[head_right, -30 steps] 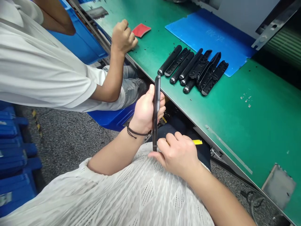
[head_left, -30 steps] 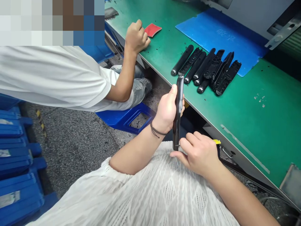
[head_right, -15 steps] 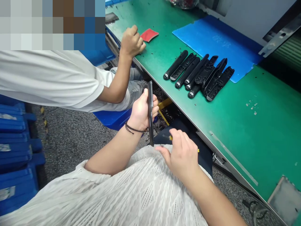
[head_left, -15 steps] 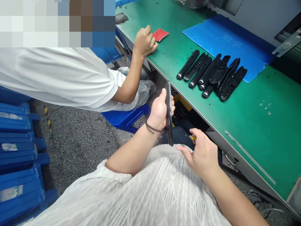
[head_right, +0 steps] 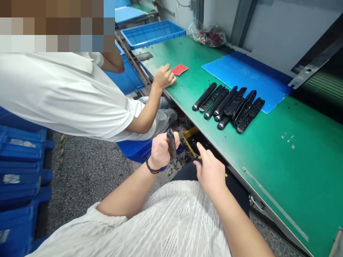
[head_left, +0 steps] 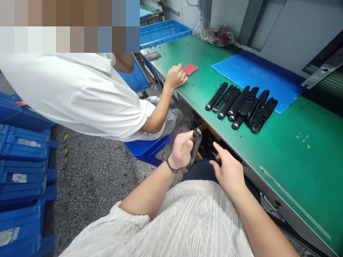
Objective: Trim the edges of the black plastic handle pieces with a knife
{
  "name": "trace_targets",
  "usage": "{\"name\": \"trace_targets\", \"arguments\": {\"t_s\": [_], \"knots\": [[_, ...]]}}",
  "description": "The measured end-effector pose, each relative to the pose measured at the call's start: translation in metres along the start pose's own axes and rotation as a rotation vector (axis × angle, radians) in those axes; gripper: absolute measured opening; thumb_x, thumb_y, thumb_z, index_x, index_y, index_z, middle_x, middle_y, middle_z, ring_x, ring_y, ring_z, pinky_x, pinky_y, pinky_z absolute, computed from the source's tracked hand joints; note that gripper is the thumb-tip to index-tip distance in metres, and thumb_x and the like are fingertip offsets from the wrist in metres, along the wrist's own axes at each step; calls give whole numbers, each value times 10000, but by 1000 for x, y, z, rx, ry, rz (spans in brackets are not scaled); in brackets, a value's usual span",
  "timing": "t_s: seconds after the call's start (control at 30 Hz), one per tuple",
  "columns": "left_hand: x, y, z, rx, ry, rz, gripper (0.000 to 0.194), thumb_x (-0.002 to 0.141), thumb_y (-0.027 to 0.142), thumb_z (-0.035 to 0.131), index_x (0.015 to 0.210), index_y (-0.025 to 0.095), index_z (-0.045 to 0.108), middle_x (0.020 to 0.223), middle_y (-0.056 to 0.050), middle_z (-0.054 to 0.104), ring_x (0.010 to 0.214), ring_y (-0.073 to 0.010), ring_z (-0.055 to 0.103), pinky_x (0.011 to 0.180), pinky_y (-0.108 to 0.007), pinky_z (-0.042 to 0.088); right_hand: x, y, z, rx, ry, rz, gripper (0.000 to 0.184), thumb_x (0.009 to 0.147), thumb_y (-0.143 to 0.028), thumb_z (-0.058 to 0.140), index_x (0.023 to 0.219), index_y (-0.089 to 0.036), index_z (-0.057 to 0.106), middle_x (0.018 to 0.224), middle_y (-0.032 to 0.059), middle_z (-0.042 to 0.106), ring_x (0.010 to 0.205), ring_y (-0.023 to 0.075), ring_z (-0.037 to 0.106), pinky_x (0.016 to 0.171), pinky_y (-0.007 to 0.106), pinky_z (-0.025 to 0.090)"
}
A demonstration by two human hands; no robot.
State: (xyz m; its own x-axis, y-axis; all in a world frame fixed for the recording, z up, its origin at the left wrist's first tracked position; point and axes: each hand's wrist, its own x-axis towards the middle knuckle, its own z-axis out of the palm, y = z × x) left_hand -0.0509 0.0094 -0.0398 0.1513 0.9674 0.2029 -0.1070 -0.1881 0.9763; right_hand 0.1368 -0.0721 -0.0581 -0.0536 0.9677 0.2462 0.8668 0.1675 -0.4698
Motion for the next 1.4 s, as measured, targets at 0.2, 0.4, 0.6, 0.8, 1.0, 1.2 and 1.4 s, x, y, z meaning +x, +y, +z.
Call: {"name": "trace_targets", "arguments": {"t_s": [0.2,0.4,0.6,0.8,1.0,1.2,1.4], "knots": [[-3,5,-8,212,-354,394,650,970,749,366,625,214,498,581,-37,478,524,-157,429,544,-302,330,9,-15,-38,168,-33,-26,257,998,-366,612,1204,-214,612,908,25,661,785,168,629,673,286,461],[0,8,-4,202,-457,491,599,1000,681,376,657,217,534,552,-40,502,494,-161,479,523,-288,353,3,-20,-57,291,99,-151,201,994,-289,642,810,-214,611,655,-41,510,598,108,470,580,267,355],[-1,8,-1,216,-490,445,630,977,732,365,663,225,570,533,-39,488,478,-171,480,521,-304,366,1,-25,-76,365,17,-148,341,1005,-294,614,1334,-237,549,884,-2,581,751,132,537,660,265,440],[-4,7,1,114,-640,289,652,955,764,354,634,227,536,559,-48,474,488,-173,436,530,-324,330,11,-24,-91,320,6,-455,318,1096,-413,393,970,-190,582,745,-8,482,660,136,412,617,295,331],[-6,7,5,74,-783,314,603,992,691,354,671,216,543,595,-56,497,514,-173,452,549,-325,338,20,-34,-99,204,-49,-443,628,1024,-738,320,818,-193,555,713,-16,495,612,113,386,574,286,268],[-10,1,10,61,-766,265,656,956,761,346,632,219,526,589,-56,490,504,-170,432,539,-329,330,21,-36,-97,114,43,-477,665,1050,-702,254,691,-198,498,635,-23,438,569,110,324,554,301,213],[-15,-3,18,-9,-681,305,599,991,711,343,668,223,471,602,-29,456,521,-163,415,548,-321,318,17,-37,-88,1,214,-524,621,1080,-606,305,640,-201,476,612,-10,402,582,134,279,561,323,192]]}}
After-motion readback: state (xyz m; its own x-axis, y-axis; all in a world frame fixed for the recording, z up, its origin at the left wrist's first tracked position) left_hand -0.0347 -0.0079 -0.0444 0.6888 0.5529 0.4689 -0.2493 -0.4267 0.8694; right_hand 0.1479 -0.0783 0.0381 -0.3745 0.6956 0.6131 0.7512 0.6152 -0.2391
